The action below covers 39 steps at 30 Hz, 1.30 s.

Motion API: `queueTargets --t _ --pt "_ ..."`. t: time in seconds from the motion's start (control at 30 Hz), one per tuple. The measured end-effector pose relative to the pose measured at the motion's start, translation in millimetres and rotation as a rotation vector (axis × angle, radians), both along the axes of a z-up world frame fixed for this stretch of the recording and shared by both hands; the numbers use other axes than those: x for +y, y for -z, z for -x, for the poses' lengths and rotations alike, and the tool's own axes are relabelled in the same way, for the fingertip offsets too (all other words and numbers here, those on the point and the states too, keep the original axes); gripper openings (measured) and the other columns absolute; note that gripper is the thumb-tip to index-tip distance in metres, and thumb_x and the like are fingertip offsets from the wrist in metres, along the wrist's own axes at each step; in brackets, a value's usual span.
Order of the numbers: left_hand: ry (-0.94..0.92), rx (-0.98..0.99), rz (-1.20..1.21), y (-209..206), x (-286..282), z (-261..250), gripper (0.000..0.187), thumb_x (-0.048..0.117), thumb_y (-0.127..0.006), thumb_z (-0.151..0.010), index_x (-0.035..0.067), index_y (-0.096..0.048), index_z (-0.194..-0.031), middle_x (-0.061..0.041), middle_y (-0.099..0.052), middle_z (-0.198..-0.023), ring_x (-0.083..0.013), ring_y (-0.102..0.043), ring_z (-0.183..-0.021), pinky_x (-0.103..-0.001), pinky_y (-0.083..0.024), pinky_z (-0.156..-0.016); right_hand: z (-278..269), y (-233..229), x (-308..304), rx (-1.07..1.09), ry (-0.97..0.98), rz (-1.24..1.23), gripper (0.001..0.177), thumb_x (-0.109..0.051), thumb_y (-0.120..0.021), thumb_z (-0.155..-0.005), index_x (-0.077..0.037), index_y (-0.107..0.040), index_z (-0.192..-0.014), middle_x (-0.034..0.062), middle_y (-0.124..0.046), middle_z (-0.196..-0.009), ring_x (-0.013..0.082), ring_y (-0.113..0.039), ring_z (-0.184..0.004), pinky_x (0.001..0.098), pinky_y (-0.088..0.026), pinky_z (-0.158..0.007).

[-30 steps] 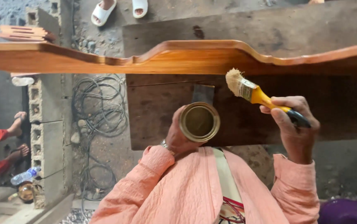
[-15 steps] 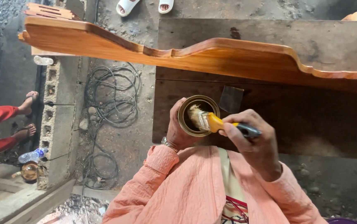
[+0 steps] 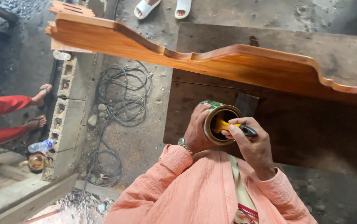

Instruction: The person applies a dark wood finish to a long, curved wooden piece using a paintbrush. They repeatedly dip the brush into a can of finish and apply it along the length of the wood, which is resting on a workbench.

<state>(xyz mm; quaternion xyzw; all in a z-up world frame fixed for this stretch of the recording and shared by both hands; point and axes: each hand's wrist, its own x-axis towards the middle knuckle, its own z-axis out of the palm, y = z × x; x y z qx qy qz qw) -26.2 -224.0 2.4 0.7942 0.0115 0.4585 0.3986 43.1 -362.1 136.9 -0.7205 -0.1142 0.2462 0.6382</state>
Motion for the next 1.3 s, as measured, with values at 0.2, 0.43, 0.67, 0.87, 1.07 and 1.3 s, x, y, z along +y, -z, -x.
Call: queueTargets --t 0.2,0.43,0.67,0.87,1.07,1.3 --pt "-0.033 0.003 -0.061 -16.7 -4.4 -2.6 0.076 0.042 -0.076 -0.086 -0.010 -0.049 -0.134 -0.029 -0.058 -0.133 -0.0490 -0.060 -0.122 -0.061 -0.048 -0.111 -1.0 7.9 3.1 -0.397 -0.091 0.151 0.016 -0.010 -0.080 -0.091 -0.001 -0.074 -0.103 0.0175 -0.072 -0.090 0.0290 -0.076 -0.091 0.0388 -0.062 -0.070" --pt "-0.048 0.010 -0.038 2.6 0.5 -3.6 0.089 0.052 -0.080 -0.078 -0.009 -0.048 -0.135 -0.028 -0.057 -0.135 -0.0478 -0.059 -0.125 -0.059 -0.046 -0.113 -2.5 -14.7 3.8 -0.438 -0.105 0.153 0.011 -0.010 -0.079 -0.090 -0.004 -0.077 -0.100 0.0120 -0.073 -0.084 0.0237 -0.077 -0.083 0.0316 -0.062 -0.068" --pt "-0.038 0.079 0.110 23.6 6.7 -1.7 0.106 0.061 -0.083 -0.071 -0.010 -0.043 -0.139 -0.028 -0.053 -0.140 -0.0461 -0.053 -0.131 -0.054 -0.040 -0.119 -8.2 -17.6 -13.2 -0.137 0.019 -0.073 0.016 0.003 -0.066 -0.096 0.015 -0.066 -0.107 0.0299 -0.071 -0.080 0.0318 -0.077 -0.081 0.0447 -0.065 -0.073" --pt "-0.019 0.101 0.160 23.2 7.8 -2.6 0.109 0.053 -0.089 -0.067 -0.009 -0.041 -0.143 -0.028 -0.051 -0.143 -0.0458 -0.052 -0.134 -0.054 -0.039 -0.120 -14.0 -7.3 -34.1 -0.084 0.068 -0.084 0.014 0.004 -0.062 -0.099 0.014 -0.064 -0.108 0.0336 -0.071 -0.088 0.0356 -0.076 -0.083 0.0480 -0.065 -0.076" --pt "0.000 0.094 0.193 21.9 6.0 -4.8 0.112 0.051 -0.093 -0.062 -0.009 -0.042 -0.142 -0.027 -0.052 -0.141 -0.0441 -0.053 -0.133 -0.051 -0.041 -0.119 -10.7 -11.2 -36.0 -0.203 0.039 -0.097 0.011 0.006 -0.066 -0.096 0.013 -0.067 -0.104 0.0312 -0.070 -0.095 0.0378 -0.077 -0.086 0.0506 -0.065 -0.075" --pt "-0.006 0.106 0.248 17.2 1.7 0.6 0.113 0.050 -0.096 -0.057 -0.006 -0.044 -0.141 -0.024 -0.054 -0.139 -0.0395 -0.055 -0.133 -0.045 -0.043 -0.118 -9.5 -0.6 -51.9 -0.387 -0.049 -0.083 0.015 0.003 -0.072 -0.089 0.011 -0.072 -0.102 0.0288 -0.069 -0.103 0.0392 -0.075 -0.096 0.0513 -0.066 -0.071"
